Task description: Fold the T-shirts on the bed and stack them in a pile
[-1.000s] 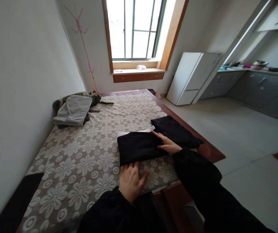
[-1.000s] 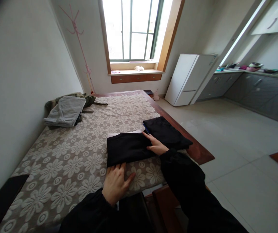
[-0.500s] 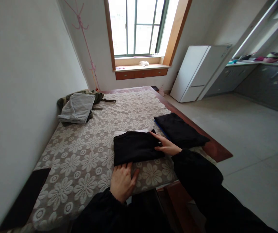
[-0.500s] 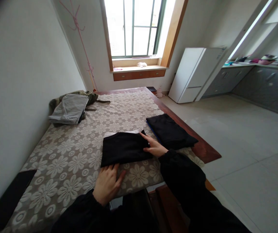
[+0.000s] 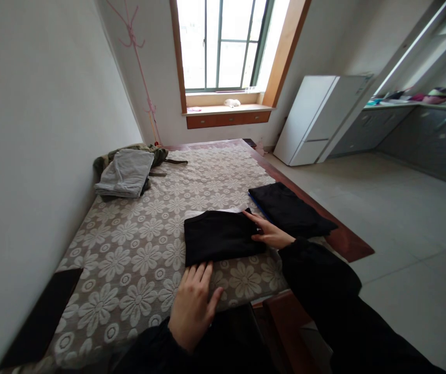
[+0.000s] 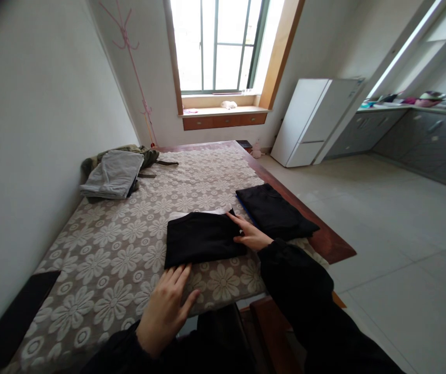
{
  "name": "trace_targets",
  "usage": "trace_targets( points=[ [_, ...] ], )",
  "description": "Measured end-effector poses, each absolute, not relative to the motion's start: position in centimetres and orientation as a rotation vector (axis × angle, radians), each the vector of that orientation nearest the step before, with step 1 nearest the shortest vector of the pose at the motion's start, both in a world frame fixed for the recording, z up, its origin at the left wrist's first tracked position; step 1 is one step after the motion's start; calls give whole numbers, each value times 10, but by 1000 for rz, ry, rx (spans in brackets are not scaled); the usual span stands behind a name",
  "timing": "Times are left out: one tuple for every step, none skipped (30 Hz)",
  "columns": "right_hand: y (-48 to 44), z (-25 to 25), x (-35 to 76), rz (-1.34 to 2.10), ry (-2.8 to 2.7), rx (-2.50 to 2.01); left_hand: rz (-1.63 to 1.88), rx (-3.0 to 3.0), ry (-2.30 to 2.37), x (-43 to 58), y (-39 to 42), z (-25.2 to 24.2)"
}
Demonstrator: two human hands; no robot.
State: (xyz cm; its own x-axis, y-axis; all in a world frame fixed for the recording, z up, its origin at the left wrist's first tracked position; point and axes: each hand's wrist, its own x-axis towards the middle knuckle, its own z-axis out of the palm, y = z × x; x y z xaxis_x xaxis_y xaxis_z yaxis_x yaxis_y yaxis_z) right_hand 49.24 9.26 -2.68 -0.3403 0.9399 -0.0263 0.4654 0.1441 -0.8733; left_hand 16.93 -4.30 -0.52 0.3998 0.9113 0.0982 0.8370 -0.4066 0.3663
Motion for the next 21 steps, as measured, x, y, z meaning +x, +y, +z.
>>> trace_targets(
  points=[
    [93, -26, 492, 1141, -1878, -1336, 434, 2387, 1528, 169, -43, 1],
    [93, -26, 492, 1144, -1876, -1329, 461, 2372, 1512, 169, -43, 7],
    [93, -26, 491, 1140, -1876, -1322, 492, 2357, 1490, 169, -42, 14],
    [93, -26, 491, 1130, -1875, -1318, 524, 2348, 1464, 170, -40, 21],
    [94, -26, 490, 1116, -1874, -1317, 554, 2348, 1437, 171, -37, 27],
    [94, -26, 490, 1105, -1874, -1319, 581, 2362, 1413, 173, -33, 31],
    [95, -27, 490, 1098, -1873, -1326, 604, 2388, 1396, 175, -28, 33],
    [95, -27, 490, 1094, -1876, -1337, 621, 2422, 1389, 178, -23, 33],
    [95, -28, 490, 1089, -1885, -1351, 626, 2458, 1393, 181, -18, 31],
    [95, -27, 490, 1076, -1902, -1370, 618, 2488, 1409, 184, -14, 27],
    [94, -26, 490, 1048, -1927, -1391, 594, 2510, 1435, 187, -10, 22],
    [92, -23, 489, 995, -1953, -1411, 562, 2522, 1466, 189, -7, 15],
    [89, -19, 486, 911, -1976, -1429, 531, 2527, 1497, 191, -4, 9],
    [85, -13, 482, 798, -1993, -1440, 510, 2526, 1524, 193, -3, 2],
    [80, -6, 475, 670, -2006, -1444, 501, 2522, 1544, 194, -2, -3],
    [75, 3, 466, 545, -2021, -1436, 500, 2518, 1553, 194, -2, -7],
    [71, 11, 455, 438, -2044, -1418, 504, 2514, 1555, 195, -2, -10],
    [68, 19, 441, 374, -2092, -1382, 510, 2508, 1556, 195, -2, -12],
    [66, 26, 426, 349, -2157, -1333, 514, 2504, 1556, 195, -2, -13],
    [66, 30, 410, 350, -2227, -1279, 513, 2502, 1558, 195, -2, -14],
    [68, 33, 394, 357, -2287, -1233, 510, 2500, 1561, 195, -1, -14]
  ],
)
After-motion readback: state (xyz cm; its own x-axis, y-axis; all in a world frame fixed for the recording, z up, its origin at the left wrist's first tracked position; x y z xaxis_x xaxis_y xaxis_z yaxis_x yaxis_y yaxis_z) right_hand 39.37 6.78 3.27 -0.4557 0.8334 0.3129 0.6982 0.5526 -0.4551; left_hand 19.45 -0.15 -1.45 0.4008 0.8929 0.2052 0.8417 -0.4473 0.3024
